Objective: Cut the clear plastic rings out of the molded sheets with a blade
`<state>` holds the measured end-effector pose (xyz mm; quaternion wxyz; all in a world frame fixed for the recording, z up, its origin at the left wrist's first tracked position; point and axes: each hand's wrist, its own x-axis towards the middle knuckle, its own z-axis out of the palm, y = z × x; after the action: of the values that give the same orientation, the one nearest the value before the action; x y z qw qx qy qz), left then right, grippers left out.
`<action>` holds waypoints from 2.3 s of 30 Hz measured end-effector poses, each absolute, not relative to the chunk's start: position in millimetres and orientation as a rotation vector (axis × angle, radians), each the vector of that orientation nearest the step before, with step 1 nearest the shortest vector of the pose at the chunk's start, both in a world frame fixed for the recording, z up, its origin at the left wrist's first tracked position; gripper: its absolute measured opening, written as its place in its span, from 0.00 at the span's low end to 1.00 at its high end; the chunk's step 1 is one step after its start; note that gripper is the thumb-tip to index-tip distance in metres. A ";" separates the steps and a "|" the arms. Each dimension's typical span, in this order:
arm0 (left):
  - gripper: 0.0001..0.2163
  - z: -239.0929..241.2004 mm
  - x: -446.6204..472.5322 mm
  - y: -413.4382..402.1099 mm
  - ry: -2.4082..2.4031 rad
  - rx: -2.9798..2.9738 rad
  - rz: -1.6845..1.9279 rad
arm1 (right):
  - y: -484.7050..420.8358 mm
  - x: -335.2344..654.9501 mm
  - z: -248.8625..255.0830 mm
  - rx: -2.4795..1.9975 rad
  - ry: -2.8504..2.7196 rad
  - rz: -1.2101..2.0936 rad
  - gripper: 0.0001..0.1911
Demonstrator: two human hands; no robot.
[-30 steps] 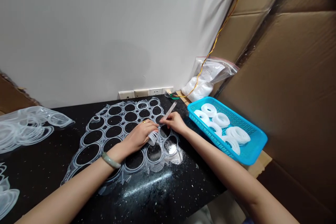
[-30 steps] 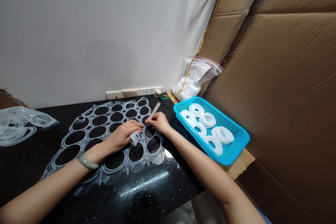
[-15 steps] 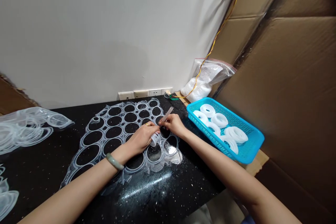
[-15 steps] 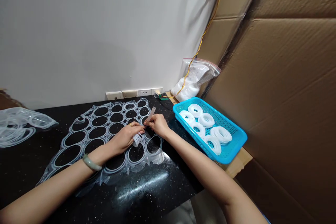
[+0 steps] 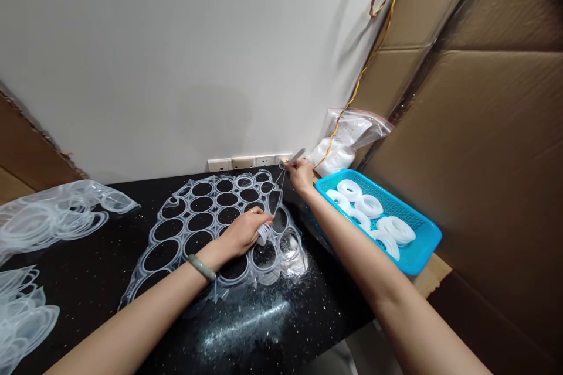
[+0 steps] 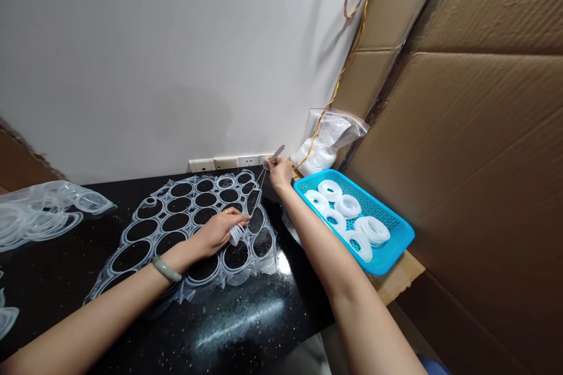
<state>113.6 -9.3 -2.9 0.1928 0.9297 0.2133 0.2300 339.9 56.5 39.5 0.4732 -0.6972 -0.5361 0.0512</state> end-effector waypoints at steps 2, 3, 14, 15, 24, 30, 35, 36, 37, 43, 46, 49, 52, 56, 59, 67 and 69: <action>0.15 2.0 112.6 -12.6 0.589 2.609 0.630 | 70.2 348.2 46.2 -1.665 -1.173 0.136 0.10; 0.15 4.6 112.2 -14.4 0.586 2.606 0.621 | 74.2 351.4 48.1 -1.653 -1.139 0.123 0.10; 0.16 6.6 106.7 -17.4 0.619 2.573 0.599 | 72.9 366.0 43.3 -1.534 -0.858 0.007 0.14; 0.16 6.2 105.6 -17.0 0.624 2.571 0.596 | 73.5 367.4 44.1 -1.519 -0.840 0.020 0.14; 0.14 12.6 105.9 -0.5 0.636 2.564 0.658 | 61.7 352.8 45.5 -1.501 -1.084 0.377 0.15; 0.15 14.2 111.4 23.6 0.688 2.597 0.696 | 55.2 323.6 37.2 -1.494 -1.266 0.451 0.08; 0.17 11.4 108.8 27.7 0.676 2.635 0.645 | 52.4 309.8 18.4 -1.551 -1.487 0.501 0.07; 0.18 10.6 108.1 27.3 0.675 2.639 0.639 | 51.2 308.5 14.0 -1.566 -1.526 0.538 0.06; 0.18 9.9 107.4 26.9 0.676 2.643 0.634 | 50.1 307.5 10.0 -1.575 -1.547 0.581 0.06; 0.18 8.6 105.8 28.1 0.670 2.658 0.610 | 48.2 305.1 -4.8 -1.554 -1.549 0.742 0.08; 0.18 8.7 105.2 28.4 0.669 2.664 0.613 | 49.0 304.4 -7.7 -1.550 -1.542 0.757 0.08; 0.18 8.2 104.6 28.0 0.663 2.668 0.617 | 48.2 303.4 -7.9 -1.563 -1.542 0.749 0.08; 0.18 8.0 104.0 27.7 0.651 2.671 0.621 | 45.7 302.0 -6.2 -1.586 -1.555 0.722 0.07; 0.18 8.6 103.7 26.9 0.646 2.676 0.631 | 41.6 299.8 -5.1 -1.619 -1.584 0.672 0.07; 0.17 8.0 104.3 26.2 0.652 2.682 0.636 | 38.5 298.0 -4.8 -1.655 -1.609 0.623 0.07; 0.17 4.5 107.3 30.5 0.674 2.672 0.644 | 32.0 292.4 4.9 -1.769 -1.671 0.474 0.05; 0.16 4.8 107.5 32.8 0.675 2.662 0.644 | 31.0 290.9 6.5 -1.791 -1.681 0.454 0.05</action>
<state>107.5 32.8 4.8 0.1599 0.9315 0.2363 0.2256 290.9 31.0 6.5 0.3163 -0.6803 -0.6383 0.1726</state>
